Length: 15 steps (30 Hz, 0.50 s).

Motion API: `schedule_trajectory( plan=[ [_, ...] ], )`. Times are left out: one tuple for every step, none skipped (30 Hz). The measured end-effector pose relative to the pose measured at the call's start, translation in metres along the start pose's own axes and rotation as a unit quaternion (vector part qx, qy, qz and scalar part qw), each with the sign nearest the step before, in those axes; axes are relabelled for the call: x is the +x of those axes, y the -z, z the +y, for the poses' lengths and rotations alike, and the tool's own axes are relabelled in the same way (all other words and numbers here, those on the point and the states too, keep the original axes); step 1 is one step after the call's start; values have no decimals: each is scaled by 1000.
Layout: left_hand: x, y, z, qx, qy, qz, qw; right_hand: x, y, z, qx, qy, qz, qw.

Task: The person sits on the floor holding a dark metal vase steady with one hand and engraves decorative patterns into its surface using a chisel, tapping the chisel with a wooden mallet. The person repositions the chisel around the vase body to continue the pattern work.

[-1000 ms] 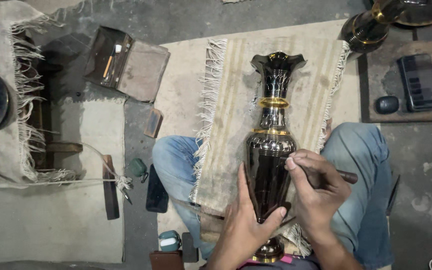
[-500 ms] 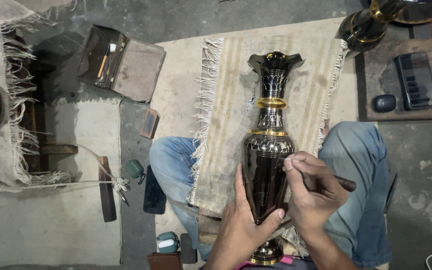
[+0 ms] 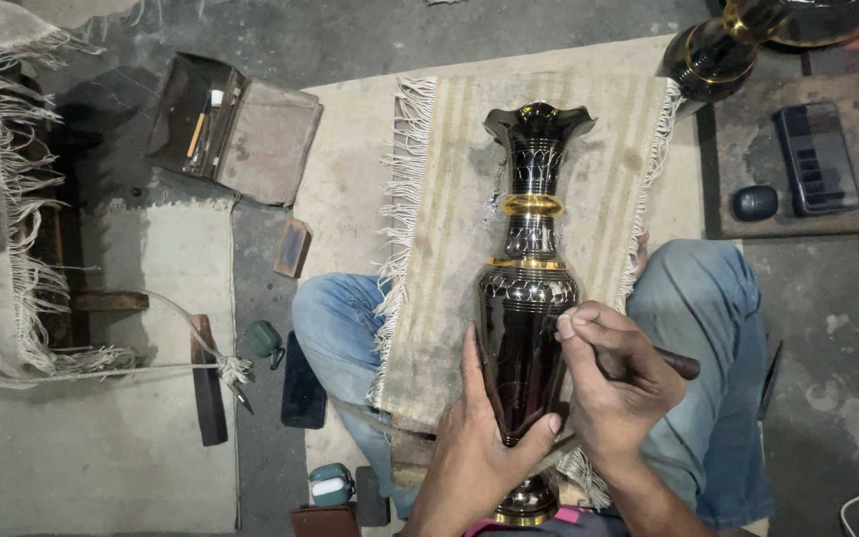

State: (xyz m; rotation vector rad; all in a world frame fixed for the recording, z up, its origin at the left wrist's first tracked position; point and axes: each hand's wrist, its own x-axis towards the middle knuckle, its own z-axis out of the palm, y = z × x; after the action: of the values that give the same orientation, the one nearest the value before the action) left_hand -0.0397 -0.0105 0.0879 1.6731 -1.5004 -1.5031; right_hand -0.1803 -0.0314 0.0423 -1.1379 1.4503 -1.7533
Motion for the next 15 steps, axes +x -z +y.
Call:
schedule_trajectory(
  plan=[
    [0,0,0,-4,7,-5,1000,0,0,0,-3,-4,-1,1000],
    [0,0,1,-4,7,-5,1000,0,0,0,-2,-1,-3,1000],
    [0,1,1,-4,7,-4,1000,0,1,0,-2,1,-5,1000],
    [0,1,1,-3,7,-3,1000,0,1,0,-1,4,-6,1000],
    [0,0,1,-2,5,-2,1000,0,1,0,1,3,-5,1000],
    [-1,0,1,-2,2,0,1000,-1,1,0,2,2,-4,1000],
    [-1,0,1,-1,0,1,1000,-1,1,0,4,2,-3,1000],
    [-1,0,1,0,-1,3,1000,-1,1,0,3,0,-2,1000],
    [-1,0,1,0,-1,4,1000,-2,1,-1,2,-1,-2,1000],
    [-1,0,1,1,-2,5,1000,-2,1,-1,1,-2,-1,1000],
    [-2,0,1,-1,-7,6,1000,-3,1,-1,-8,0,-3,1000],
    [-2,0,0,-3,-13,7,1000,-3,2,-1,-16,1,-5,1000],
    [-2,0,0,-4,-18,7,1000,-3,2,-2,-25,3,-8,1000],
    [-1,-1,0,-2,-16,7,1000,-4,3,-2,-23,0,-8,1000],
    [-2,-1,0,1,-15,6,1000,-4,3,-2,-20,-4,-8,1000]
  ],
)
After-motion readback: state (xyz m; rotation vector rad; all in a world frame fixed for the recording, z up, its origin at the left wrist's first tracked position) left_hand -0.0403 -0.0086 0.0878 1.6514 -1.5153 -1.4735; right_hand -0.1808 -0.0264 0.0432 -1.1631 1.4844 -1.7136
